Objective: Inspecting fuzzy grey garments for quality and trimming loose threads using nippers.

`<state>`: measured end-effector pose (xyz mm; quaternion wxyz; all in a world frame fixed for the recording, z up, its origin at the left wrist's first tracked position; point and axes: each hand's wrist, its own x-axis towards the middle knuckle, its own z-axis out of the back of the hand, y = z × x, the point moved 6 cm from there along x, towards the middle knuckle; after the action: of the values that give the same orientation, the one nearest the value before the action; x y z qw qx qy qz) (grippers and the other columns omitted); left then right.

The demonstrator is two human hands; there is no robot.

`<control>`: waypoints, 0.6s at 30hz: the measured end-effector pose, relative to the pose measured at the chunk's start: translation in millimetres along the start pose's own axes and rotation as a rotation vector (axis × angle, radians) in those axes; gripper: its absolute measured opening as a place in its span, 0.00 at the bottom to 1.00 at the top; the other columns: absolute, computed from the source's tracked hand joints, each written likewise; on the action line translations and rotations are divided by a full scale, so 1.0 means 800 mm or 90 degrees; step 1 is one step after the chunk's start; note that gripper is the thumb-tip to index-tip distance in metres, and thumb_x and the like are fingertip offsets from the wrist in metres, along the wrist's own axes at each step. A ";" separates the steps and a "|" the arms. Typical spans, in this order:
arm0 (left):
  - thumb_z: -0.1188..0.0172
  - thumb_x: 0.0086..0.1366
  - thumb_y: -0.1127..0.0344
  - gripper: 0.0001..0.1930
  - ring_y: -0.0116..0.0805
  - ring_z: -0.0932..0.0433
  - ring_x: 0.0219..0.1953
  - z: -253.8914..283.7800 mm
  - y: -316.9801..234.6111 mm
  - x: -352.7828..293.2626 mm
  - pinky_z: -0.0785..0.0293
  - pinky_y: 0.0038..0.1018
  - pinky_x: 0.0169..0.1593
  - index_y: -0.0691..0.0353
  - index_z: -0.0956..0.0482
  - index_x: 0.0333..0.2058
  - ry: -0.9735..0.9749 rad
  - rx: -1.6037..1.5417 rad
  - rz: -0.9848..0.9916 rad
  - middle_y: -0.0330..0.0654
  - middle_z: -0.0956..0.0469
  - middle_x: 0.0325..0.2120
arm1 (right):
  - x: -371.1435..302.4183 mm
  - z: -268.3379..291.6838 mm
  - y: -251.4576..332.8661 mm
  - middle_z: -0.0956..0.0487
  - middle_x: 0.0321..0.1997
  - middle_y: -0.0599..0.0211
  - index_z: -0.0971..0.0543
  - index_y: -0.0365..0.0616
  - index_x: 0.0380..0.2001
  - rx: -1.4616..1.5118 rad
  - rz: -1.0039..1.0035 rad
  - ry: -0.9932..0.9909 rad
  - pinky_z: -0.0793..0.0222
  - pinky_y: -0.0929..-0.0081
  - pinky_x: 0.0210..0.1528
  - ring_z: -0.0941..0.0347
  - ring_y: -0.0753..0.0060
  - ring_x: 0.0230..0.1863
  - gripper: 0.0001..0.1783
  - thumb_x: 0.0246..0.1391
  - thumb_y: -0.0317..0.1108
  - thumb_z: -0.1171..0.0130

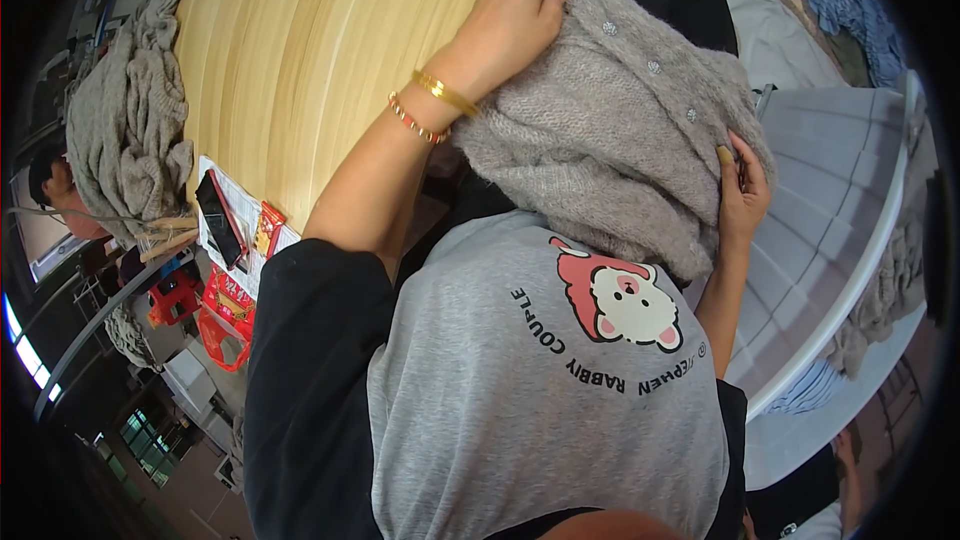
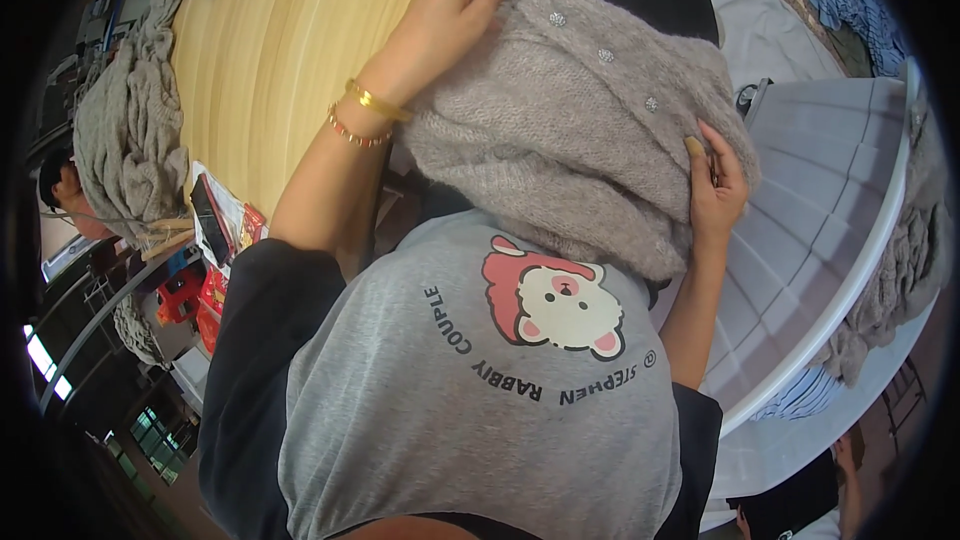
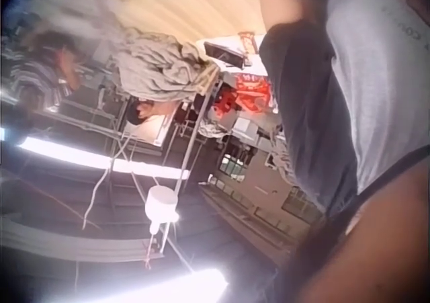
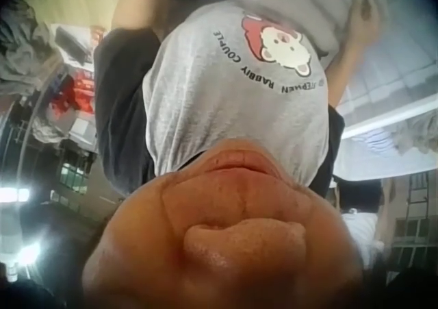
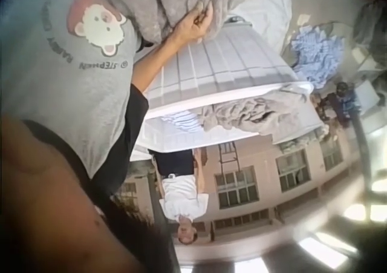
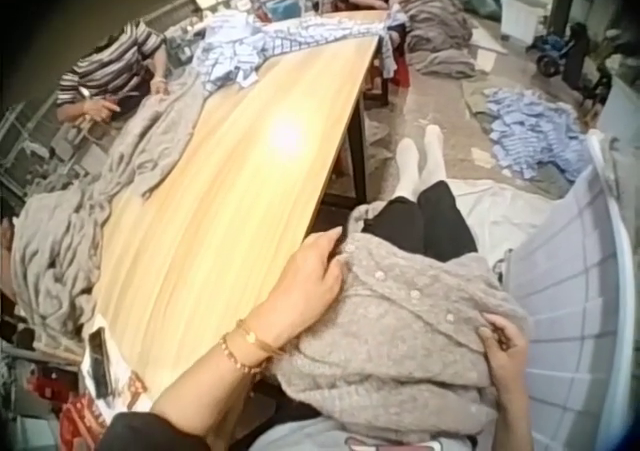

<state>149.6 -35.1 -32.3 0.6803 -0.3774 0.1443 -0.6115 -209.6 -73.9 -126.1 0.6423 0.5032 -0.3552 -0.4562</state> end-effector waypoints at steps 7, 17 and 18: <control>0.47 0.64 0.46 0.28 0.60 0.21 0.42 -0.026 0.009 -0.002 0.25 0.42 0.48 0.73 0.21 0.39 0.264 0.177 0.129 0.63 0.20 0.35 | -0.006 0.010 -0.009 0.22 0.53 0.67 0.24 0.35 0.53 -0.014 -0.019 -0.047 0.35 0.82 0.56 0.28 0.81 0.52 0.17 0.61 0.23 0.43; 0.39 0.61 0.52 0.20 0.55 0.21 0.32 0.025 -0.030 -0.066 0.25 0.43 0.38 0.67 0.25 0.38 0.523 0.214 0.100 0.56 0.22 0.27 | 0.007 0.021 -0.012 0.22 0.54 0.61 0.23 0.34 0.53 -0.053 -0.007 -0.004 0.35 0.76 0.60 0.28 0.73 0.56 0.16 0.61 0.26 0.43; 0.39 0.62 0.57 0.16 0.51 0.21 0.30 0.033 -0.033 -0.061 0.24 0.41 0.35 0.67 0.26 0.38 0.522 0.161 0.051 0.55 0.22 0.27 | 0.013 0.026 -0.009 0.23 0.56 0.59 0.24 0.34 0.53 -0.080 -0.006 0.003 0.36 0.74 0.62 0.29 0.72 0.58 0.17 0.62 0.25 0.43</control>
<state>137.6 20.9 -9.0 0.6306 -0.0113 0.3412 -0.6970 -226.7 -90.5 -128.2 0.6714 0.4647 -0.3222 -0.4791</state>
